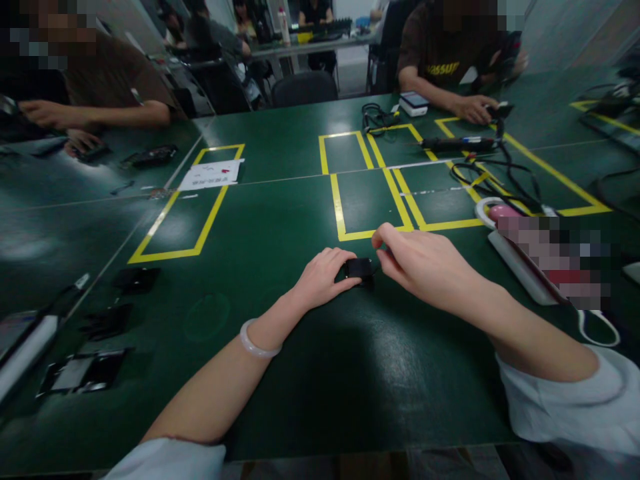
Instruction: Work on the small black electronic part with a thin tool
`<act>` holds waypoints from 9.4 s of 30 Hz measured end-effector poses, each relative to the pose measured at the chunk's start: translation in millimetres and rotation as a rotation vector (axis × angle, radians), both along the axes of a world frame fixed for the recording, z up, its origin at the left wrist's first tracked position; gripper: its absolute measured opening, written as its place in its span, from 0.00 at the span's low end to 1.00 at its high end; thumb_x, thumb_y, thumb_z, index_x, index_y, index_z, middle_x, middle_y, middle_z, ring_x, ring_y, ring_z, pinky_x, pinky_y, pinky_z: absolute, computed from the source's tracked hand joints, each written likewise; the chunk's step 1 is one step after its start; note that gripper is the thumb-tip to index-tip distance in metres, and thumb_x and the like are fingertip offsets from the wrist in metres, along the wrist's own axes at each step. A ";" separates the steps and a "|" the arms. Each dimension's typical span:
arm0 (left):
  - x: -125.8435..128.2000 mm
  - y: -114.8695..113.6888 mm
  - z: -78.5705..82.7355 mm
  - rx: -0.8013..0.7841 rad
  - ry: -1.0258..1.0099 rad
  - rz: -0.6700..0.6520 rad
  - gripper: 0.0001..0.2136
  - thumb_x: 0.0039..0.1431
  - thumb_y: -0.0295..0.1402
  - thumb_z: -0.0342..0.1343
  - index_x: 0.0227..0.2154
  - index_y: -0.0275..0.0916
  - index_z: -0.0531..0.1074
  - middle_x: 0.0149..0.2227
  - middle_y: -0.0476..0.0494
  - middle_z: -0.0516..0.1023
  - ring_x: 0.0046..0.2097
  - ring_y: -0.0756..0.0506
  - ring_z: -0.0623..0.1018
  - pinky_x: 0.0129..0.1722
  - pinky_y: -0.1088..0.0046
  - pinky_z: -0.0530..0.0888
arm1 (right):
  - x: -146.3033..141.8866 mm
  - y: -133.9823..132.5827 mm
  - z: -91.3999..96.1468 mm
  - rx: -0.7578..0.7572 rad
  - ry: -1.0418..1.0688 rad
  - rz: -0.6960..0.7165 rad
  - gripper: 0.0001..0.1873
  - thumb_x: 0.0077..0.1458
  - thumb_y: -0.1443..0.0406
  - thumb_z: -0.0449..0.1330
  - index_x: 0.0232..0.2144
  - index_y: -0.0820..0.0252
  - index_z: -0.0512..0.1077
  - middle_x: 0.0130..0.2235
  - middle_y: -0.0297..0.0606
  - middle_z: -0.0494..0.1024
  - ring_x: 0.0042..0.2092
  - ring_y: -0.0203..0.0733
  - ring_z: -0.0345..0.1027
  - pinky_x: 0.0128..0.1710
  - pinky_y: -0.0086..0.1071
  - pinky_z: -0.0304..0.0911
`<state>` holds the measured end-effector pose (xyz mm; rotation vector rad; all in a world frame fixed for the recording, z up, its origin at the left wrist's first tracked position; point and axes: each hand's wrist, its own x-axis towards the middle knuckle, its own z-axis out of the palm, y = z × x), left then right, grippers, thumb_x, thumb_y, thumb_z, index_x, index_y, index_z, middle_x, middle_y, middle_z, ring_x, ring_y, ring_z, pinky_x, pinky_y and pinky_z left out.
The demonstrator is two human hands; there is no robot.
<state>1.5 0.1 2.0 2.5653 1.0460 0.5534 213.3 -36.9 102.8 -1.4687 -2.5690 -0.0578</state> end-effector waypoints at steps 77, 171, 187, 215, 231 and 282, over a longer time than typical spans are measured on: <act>0.4 -0.1 1.2 -0.020 -0.011 -0.006 0.18 0.63 0.46 0.51 0.49 0.40 0.66 0.46 0.41 0.73 0.46 0.41 0.71 0.47 0.61 0.69 | 0.2 -1.0 1.7 0.005 -0.032 0.010 0.12 0.64 0.59 0.46 0.38 0.59 0.65 0.30 0.38 0.77 0.31 0.42 0.71 0.27 0.31 0.48; -1.3 -0.3 2.2 -0.014 -0.003 -0.012 0.18 0.63 0.46 0.51 0.48 0.39 0.66 0.45 0.41 0.73 0.45 0.41 0.71 0.46 0.62 0.70 | 1.8 -0.1 1.2 -0.011 0.003 -0.023 0.10 0.62 0.63 0.46 0.42 0.60 0.64 0.28 0.35 0.75 0.26 0.39 0.67 0.25 0.31 0.46; -0.9 -0.4 1.1 -0.017 -0.008 -0.007 0.18 0.63 0.47 0.51 0.48 0.39 0.66 0.46 0.41 0.73 0.46 0.41 0.71 0.47 0.62 0.69 | 2.9 1.9 -3.1 0.015 0.009 -0.022 0.10 0.62 0.63 0.46 0.43 0.60 0.63 0.29 0.36 0.75 0.28 0.39 0.68 0.26 0.30 0.47; -0.4 0.1 0.7 -0.021 -0.011 -0.010 0.18 0.63 0.46 0.51 0.48 0.40 0.66 0.46 0.41 0.73 0.46 0.41 0.72 0.47 0.62 0.69 | 2.3 0.7 0.8 0.006 0.002 -0.018 0.10 0.62 0.62 0.47 0.41 0.59 0.64 0.29 0.36 0.76 0.28 0.40 0.68 0.26 0.31 0.46; -0.6 -0.2 0.1 -0.018 -0.014 -0.010 0.18 0.63 0.46 0.51 0.49 0.40 0.66 0.46 0.41 0.73 0.46 0.41 0.71 0.47 0.62 0.69 | 2.0 0.1 1.3 0.005 -0.038 -0.019 0.12 0.64 0.58 0.46 0.36 0.58 0.65 0.27 0.35 0.75 0.28 0.41 0.68 0.26 0.31 0.46; -0.4 0.4 0.2 -0.014 -0.006 -0.008 0.17 0.63 0.46 0.52 0.48 0.40 0.66 0.45 0.42 0.73 0.45 0.41 0.71 0.46 0.62 0.69 | 1.6 0.1 -1.9 0.039 0.011 -0.005 0.10 0.63 0.60 0.48 0.41 0.59 0.64 0.29 0.36 0.76 0.30 0.42 0.71 0.27 0.31 0.48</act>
